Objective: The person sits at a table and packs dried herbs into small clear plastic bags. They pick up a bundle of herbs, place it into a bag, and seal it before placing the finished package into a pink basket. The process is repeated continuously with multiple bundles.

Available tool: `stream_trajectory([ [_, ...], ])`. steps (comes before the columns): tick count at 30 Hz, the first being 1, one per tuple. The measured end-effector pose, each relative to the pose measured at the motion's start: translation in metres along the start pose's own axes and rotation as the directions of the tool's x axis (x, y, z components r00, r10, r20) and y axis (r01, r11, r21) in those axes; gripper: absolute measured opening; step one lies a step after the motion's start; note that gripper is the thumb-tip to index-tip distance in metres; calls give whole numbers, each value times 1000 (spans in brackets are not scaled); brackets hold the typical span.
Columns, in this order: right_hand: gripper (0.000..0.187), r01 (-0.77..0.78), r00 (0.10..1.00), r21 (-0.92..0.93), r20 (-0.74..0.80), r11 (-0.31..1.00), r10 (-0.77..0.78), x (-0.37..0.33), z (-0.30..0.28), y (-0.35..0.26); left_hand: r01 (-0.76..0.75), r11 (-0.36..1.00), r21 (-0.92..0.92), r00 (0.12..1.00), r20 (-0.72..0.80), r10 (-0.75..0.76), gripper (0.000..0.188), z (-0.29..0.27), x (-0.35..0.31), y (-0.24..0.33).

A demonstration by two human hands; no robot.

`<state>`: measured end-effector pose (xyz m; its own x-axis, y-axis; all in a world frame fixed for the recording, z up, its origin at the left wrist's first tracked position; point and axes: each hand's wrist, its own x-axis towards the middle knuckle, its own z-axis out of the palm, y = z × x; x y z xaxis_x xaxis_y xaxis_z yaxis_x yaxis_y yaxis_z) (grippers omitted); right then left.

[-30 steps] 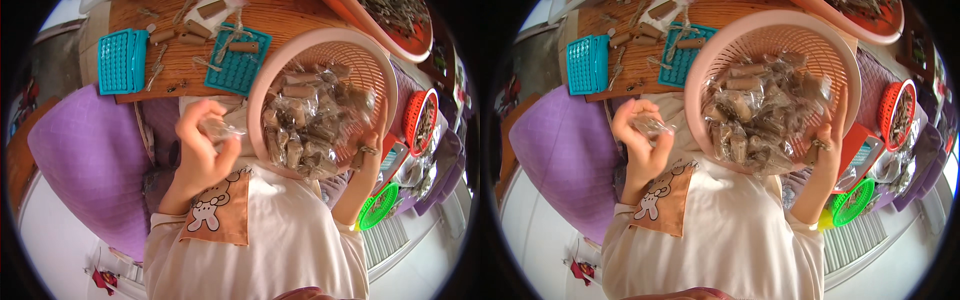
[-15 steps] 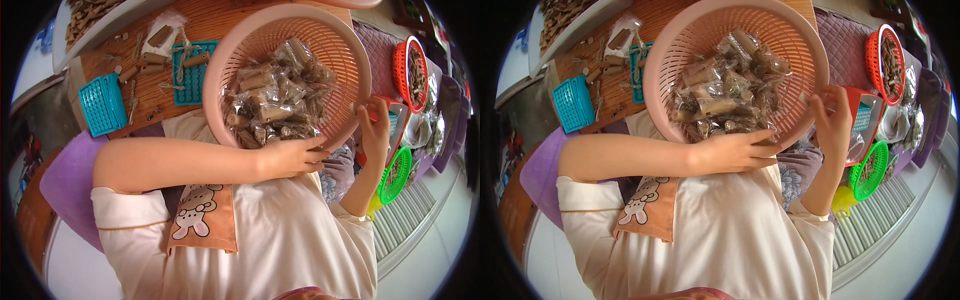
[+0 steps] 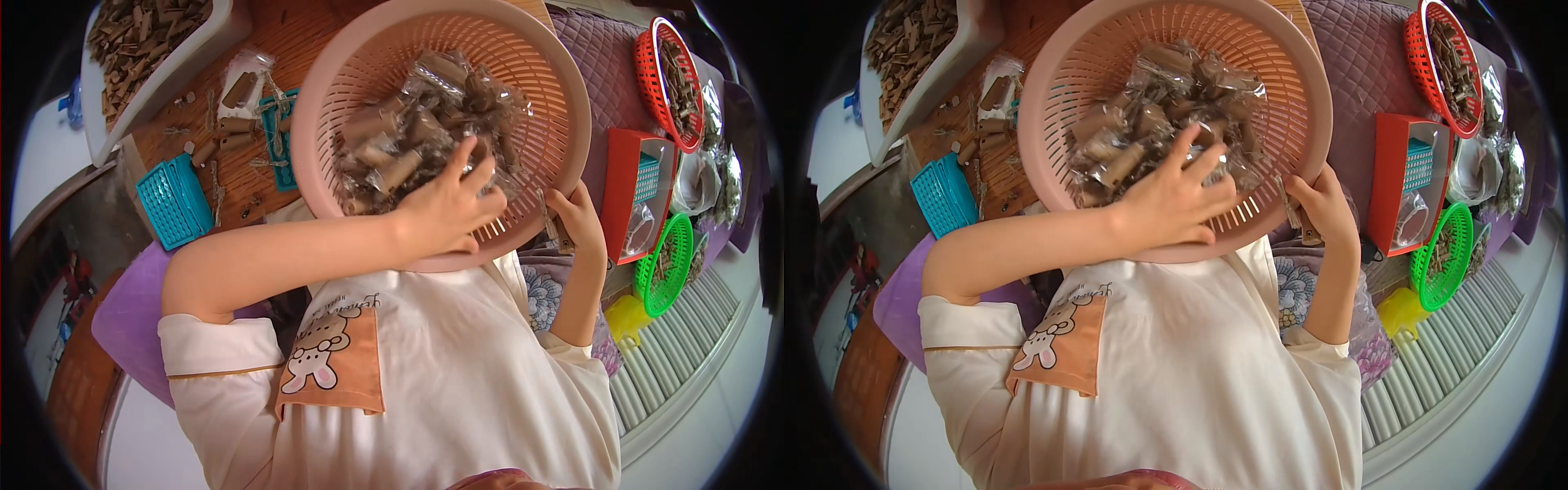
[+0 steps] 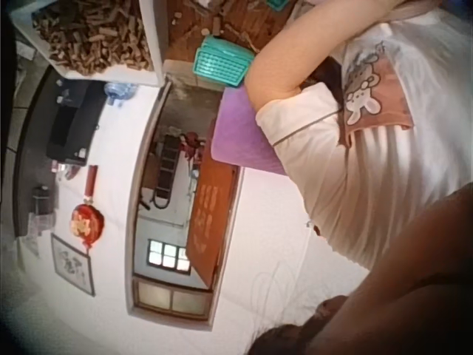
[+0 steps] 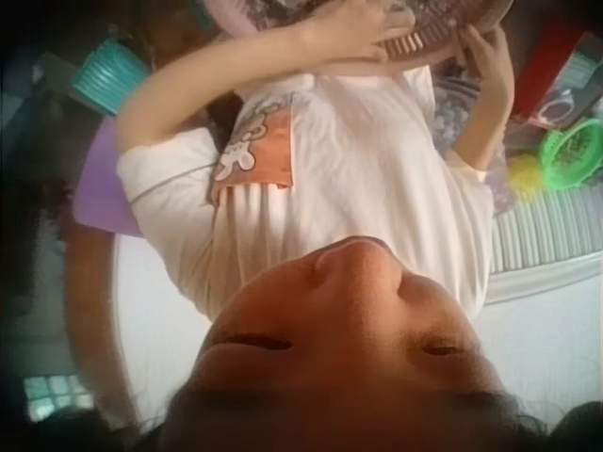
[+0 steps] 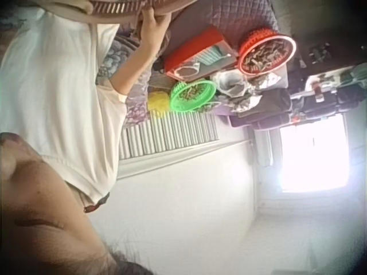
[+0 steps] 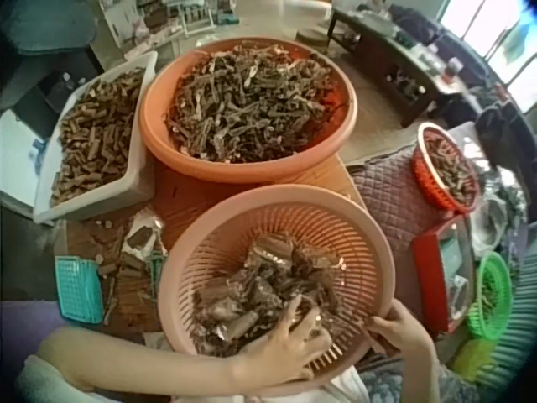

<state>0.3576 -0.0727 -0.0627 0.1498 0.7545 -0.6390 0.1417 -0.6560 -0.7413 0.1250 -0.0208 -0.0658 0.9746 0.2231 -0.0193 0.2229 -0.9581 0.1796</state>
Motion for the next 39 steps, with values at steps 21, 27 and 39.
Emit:
stream_trajectory([
  [21,23,29,998,36,47,999,-31,-3,18,-24,268,938,-221,935,-175,-309,66,-69,-2,-116],
  [27,25,45,998,100,30,994,-48,-5,22,-28,242,968,-70,957,-147,-250,67,-77,-1,-134],
  [39,25,45,994,17,95,999,-46,0,11,-20,252,938,-238,964,-26,-265,70,-91,0,-136],
])
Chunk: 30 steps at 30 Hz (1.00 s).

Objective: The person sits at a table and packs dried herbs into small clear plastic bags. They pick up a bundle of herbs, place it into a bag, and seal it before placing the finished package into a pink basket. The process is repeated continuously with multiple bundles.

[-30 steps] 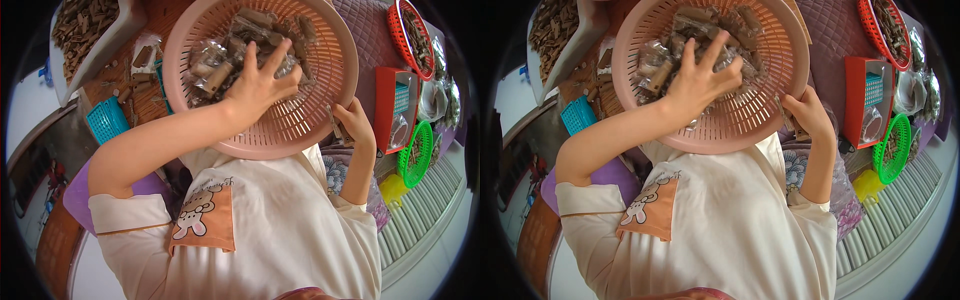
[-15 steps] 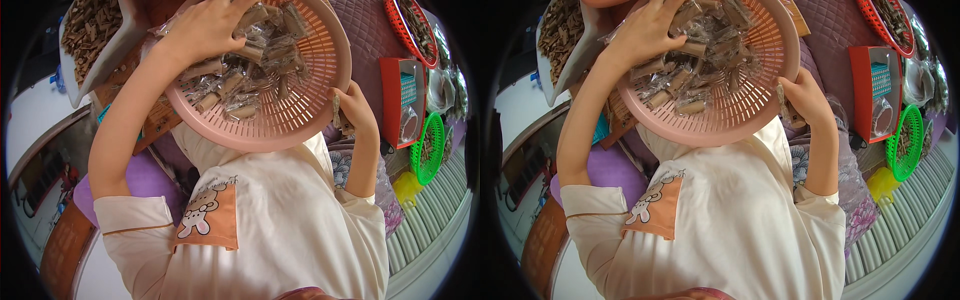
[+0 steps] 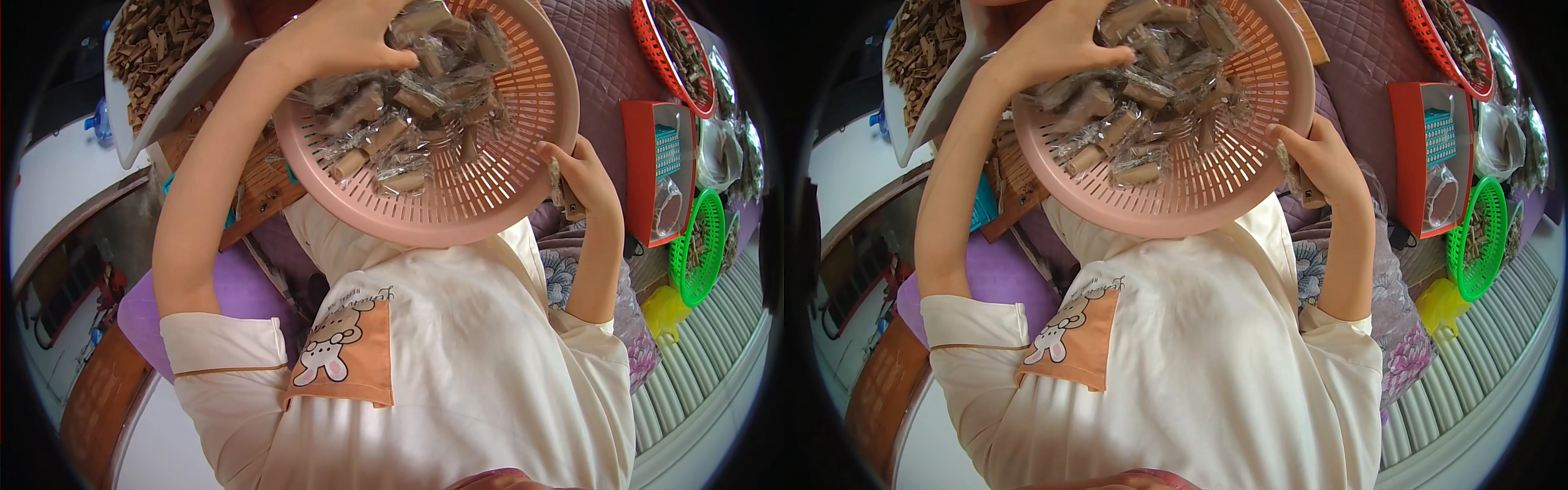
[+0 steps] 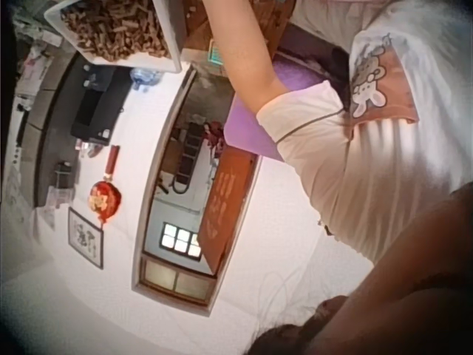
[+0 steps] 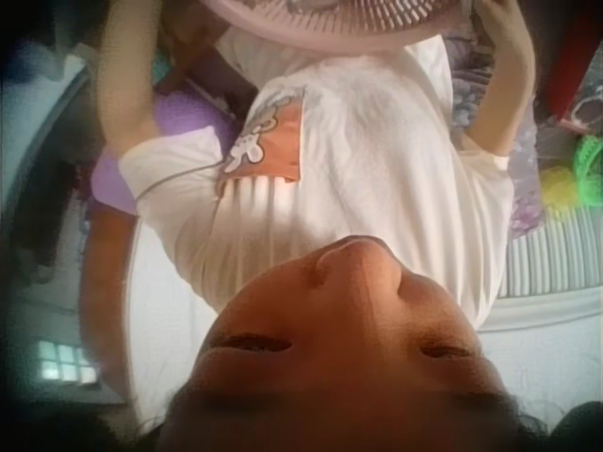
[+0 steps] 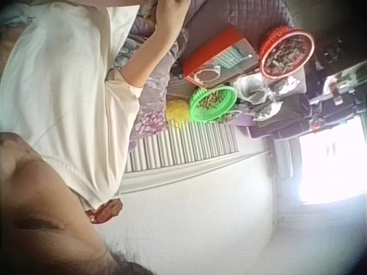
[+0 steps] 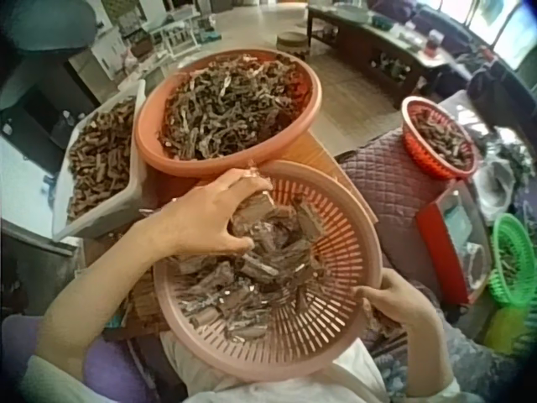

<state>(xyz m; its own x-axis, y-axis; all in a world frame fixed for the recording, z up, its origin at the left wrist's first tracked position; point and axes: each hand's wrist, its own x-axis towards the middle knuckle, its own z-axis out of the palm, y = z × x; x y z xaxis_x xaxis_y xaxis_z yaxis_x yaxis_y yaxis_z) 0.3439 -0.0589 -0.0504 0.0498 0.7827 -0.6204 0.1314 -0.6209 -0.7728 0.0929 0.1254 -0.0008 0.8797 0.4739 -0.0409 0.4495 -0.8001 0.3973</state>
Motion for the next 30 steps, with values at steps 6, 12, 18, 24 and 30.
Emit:
stream_trajectory([
  [6,28,13,1000,-109,-2,994,-13,-8,2,-14,172,974,-148,972,185,-143,78,-12,-12,37],
  [12,26,81,996,-352,-14,933,-92,-39,-49,-46,397,753,-526,779,-241,-579,36,-21,-74,49],
  [18,48,452,889,-74,117,889,-442,12,11,-93,644,704,-298,641,-292,-710,60,43,-85,63],
  [24,59,520,851,-701,373,489,-371,70,51,-83,664,656,-359,602,-263,-754,71,73,-75,85],
  [30,72,313,894,-630,449,710,4,56,28,-46,435,529,-728,550,-251,-797,87,107,-77,111],
])
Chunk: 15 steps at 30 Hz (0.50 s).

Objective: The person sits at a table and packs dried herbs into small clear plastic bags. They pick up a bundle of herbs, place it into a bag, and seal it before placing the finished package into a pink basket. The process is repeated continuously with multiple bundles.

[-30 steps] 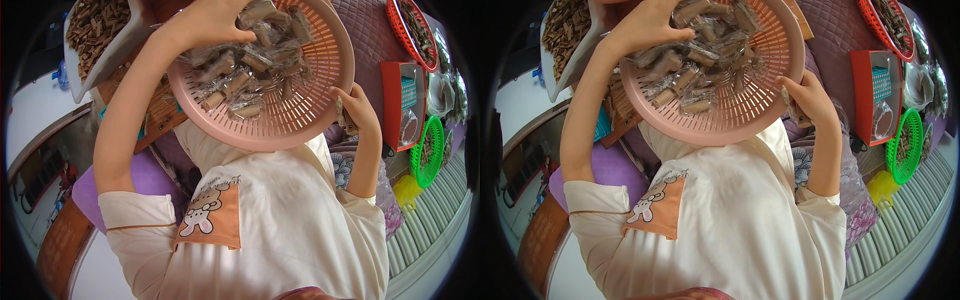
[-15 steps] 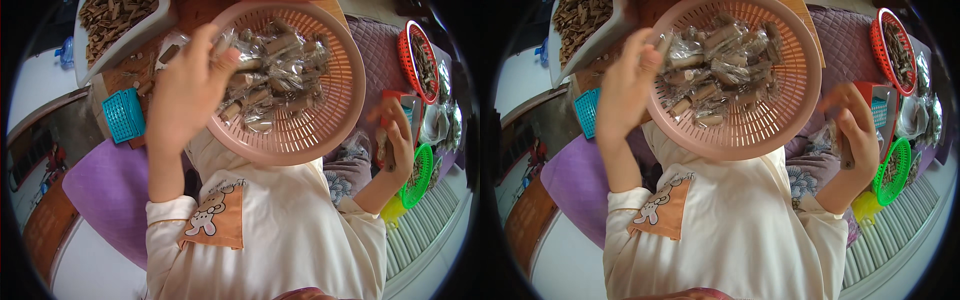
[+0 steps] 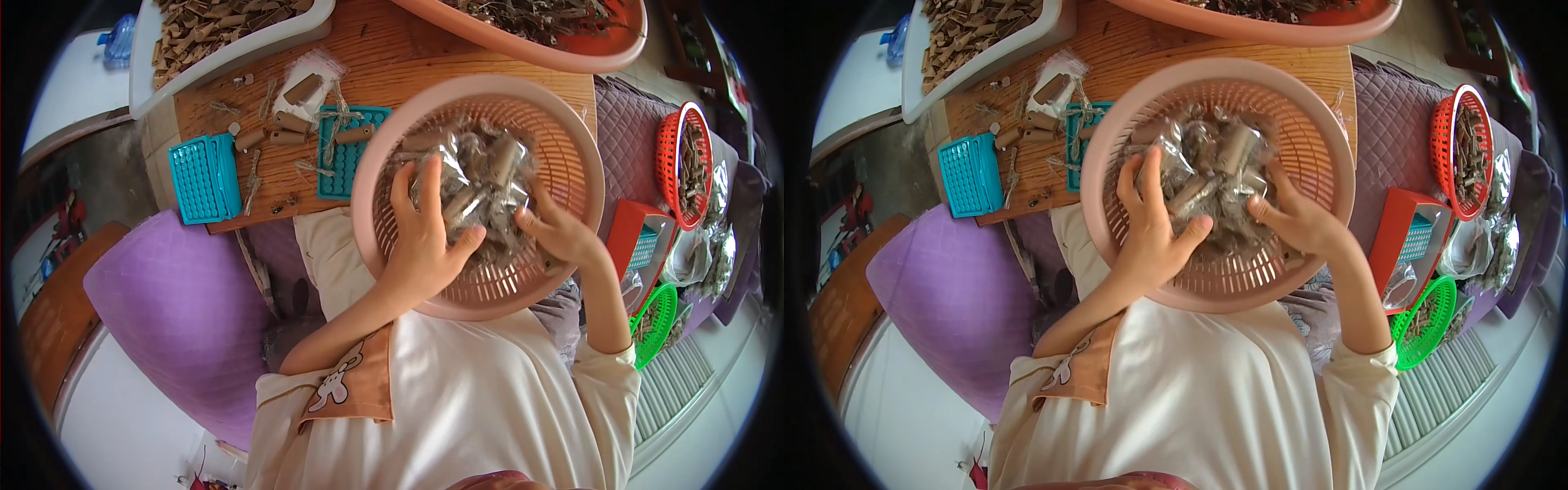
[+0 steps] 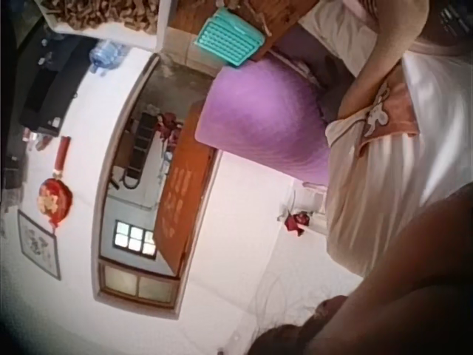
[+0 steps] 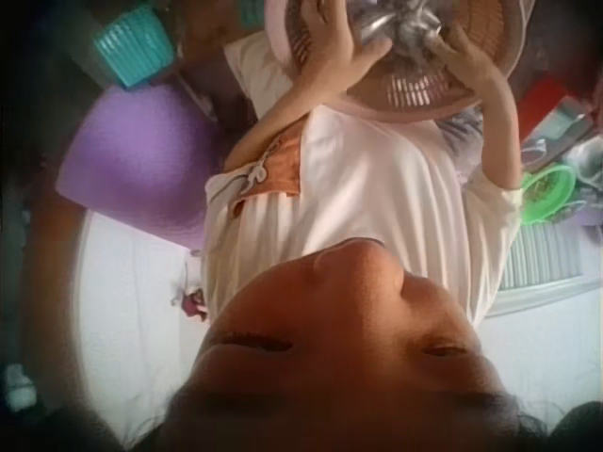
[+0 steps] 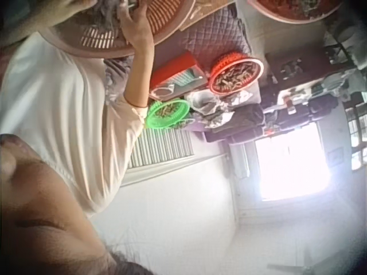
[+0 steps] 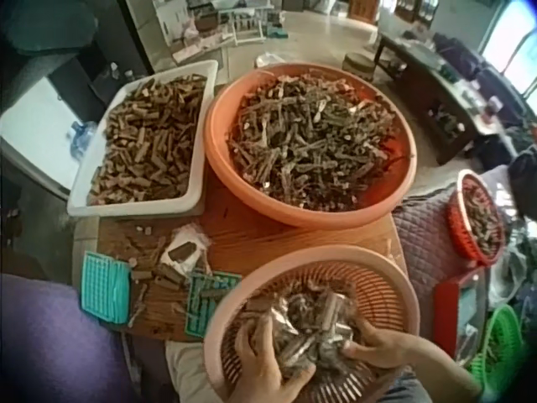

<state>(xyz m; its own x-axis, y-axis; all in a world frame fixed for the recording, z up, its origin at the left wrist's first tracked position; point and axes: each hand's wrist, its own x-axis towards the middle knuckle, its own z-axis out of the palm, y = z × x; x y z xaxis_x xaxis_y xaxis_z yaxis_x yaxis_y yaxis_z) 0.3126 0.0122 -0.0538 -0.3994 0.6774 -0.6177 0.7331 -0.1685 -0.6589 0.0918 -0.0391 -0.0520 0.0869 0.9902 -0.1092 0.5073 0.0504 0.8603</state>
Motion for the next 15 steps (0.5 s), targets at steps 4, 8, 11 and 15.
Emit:
stream_trajectory([
  [4,75,-109,992,356,-28,928,127,0,20,1,79,985,-150,995,-56,-89,90,6,1,0],
  [8,69,-164,986,695,128,700,105,6,23,-32,174,940,-294,980,-38,-193,87,5,6,-7],
  [11,68,-97,993,783,114,614,11,4,26,-35,215,930,-298,976,36,-214,85,-3,10,0],
  [15,77,46,991,737,51,675,-123,-11,24,-47,87,919,-385,996,51,-73,89,3,-4,24],
])
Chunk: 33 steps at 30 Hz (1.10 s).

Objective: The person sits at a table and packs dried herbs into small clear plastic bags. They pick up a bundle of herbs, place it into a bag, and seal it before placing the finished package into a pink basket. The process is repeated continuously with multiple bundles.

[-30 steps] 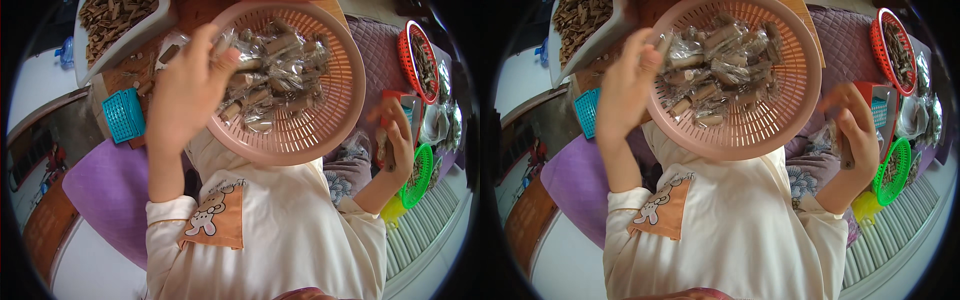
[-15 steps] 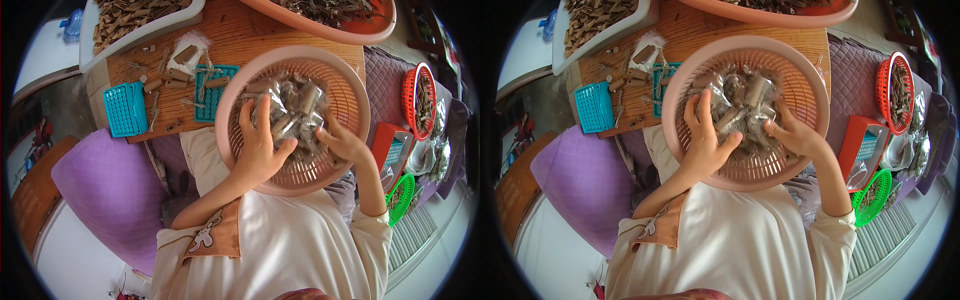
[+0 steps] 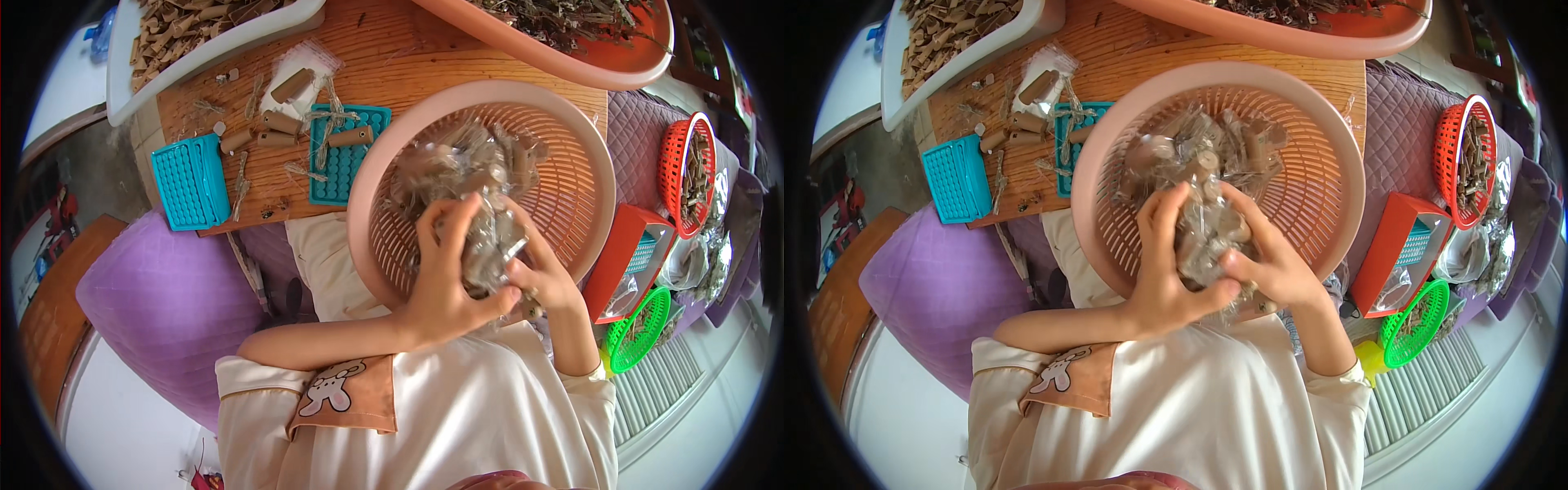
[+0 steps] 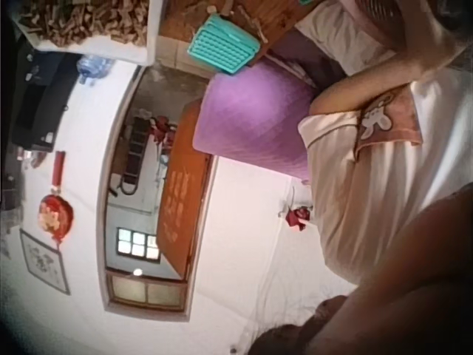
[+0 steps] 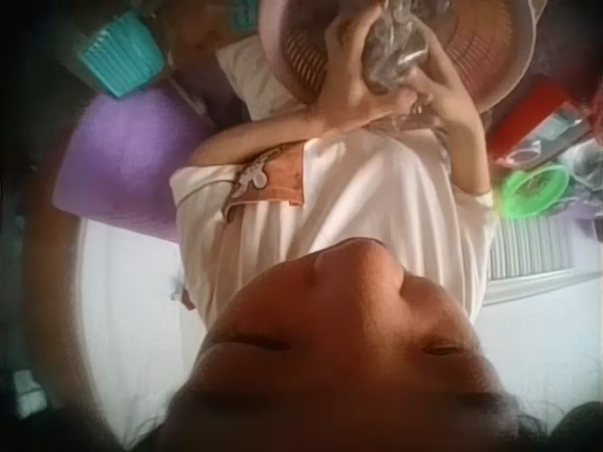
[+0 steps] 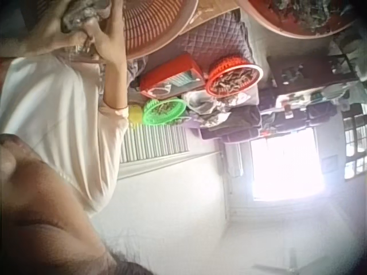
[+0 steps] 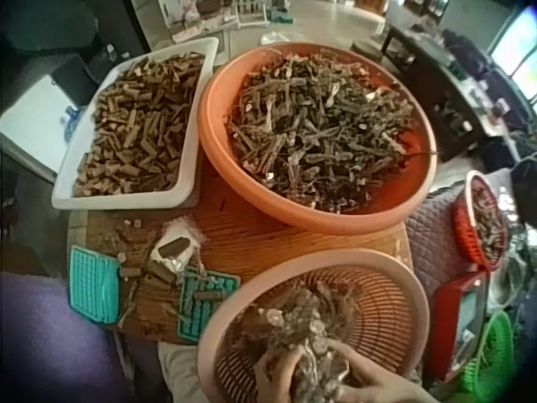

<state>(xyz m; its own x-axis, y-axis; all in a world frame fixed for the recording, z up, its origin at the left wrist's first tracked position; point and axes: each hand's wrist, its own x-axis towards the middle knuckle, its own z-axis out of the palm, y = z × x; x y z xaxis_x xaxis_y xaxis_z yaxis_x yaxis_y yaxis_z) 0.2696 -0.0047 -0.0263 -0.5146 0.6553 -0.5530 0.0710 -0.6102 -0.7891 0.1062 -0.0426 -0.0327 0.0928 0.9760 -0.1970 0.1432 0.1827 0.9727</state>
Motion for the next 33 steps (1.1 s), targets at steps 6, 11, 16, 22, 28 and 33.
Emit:
stream_trajectory([
  [6,83,176,984,72,-43,982,-173,-45,-15,18,-215,967,-138,971,75,227,82,17,-13,11],
  [11,82,272,952,-4,-146,962,-269,-62,-14,26,-444,892,-84,881,141,452,72,33,0,31],
  [16,82,286,947,-49,-141,957,-290,-64,-21,29,-527,834,163,845,-3,535,80,59,10,55],
  [22,82,271,944,-90,-168,958,-283,-72,-17,27,-535,823,194,845,89,528,92,61,8,66],
  [28,82,202,962,-143,-159,969,-224,-74,-18,18,-542,788,293,839,135,527,89,52,6,60],
  [33,82,-52,997,-318,-74,947,30,-63,-39,-8,-345,792,503,882,462,91,76,-5,18,54],
])
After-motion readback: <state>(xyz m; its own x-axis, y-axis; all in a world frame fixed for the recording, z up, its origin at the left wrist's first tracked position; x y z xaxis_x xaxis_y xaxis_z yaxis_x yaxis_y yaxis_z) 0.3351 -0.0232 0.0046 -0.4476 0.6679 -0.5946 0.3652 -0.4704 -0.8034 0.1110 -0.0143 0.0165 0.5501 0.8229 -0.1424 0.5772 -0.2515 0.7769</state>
